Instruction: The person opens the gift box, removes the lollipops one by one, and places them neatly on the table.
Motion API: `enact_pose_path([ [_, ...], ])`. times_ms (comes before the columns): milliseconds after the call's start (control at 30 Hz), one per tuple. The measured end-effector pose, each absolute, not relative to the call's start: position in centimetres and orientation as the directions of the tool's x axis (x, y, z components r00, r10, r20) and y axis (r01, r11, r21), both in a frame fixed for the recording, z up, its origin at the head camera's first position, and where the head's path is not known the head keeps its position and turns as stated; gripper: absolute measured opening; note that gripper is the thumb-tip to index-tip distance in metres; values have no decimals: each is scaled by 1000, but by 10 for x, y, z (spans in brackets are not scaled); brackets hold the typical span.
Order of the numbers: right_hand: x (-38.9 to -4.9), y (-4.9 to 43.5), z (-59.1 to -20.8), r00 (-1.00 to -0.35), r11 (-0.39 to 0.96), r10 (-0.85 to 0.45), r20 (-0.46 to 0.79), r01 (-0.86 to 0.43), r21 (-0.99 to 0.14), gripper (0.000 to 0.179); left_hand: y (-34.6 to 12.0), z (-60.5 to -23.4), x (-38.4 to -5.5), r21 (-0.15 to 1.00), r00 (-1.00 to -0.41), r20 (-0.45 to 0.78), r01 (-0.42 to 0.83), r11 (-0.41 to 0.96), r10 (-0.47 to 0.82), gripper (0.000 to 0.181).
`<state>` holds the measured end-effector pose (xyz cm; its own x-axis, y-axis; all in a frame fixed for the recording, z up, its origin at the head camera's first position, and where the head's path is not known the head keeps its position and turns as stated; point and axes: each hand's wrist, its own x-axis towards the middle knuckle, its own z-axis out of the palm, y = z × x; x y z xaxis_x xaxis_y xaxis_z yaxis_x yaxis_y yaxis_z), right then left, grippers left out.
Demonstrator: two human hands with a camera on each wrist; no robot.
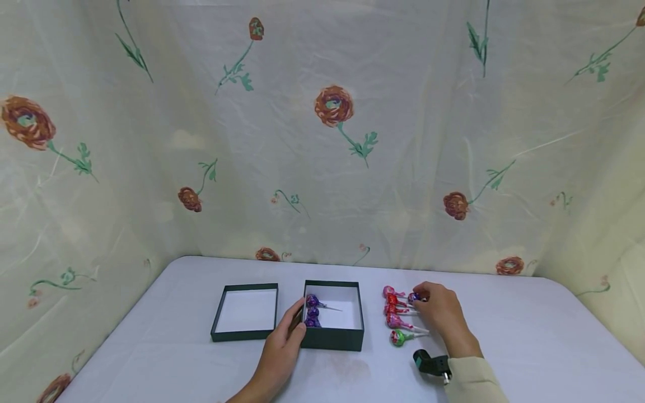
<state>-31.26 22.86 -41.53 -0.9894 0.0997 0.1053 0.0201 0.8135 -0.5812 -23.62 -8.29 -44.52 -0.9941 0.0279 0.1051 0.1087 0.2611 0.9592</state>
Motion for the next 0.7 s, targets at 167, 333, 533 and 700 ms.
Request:
enact_pose_path([
  [167, -312, 228, -413, -988, 817, 92, 124, 4, -576, 31, -83, -445, -236, 959, -994, 104, 107, 264, 24, 47],
  [333, -312, 228, -407, -985, 827, 68, 156, -31, -561, 29, -83, -444, -236, 957, -995, 102, 103, 272, 20, 46],
  [533, -309, 225, -399, -981, 832, 43, 189, -70, -550, 30, -82, -444, -236, 954, -994, 104, 103, 283, 11, 46],
  [700, -307, 220, -391, -981, 828, 34, 192, -80, -555, 31, -82, -445, -236, 953, -994, 109, 107, 283, 9, 46],
])
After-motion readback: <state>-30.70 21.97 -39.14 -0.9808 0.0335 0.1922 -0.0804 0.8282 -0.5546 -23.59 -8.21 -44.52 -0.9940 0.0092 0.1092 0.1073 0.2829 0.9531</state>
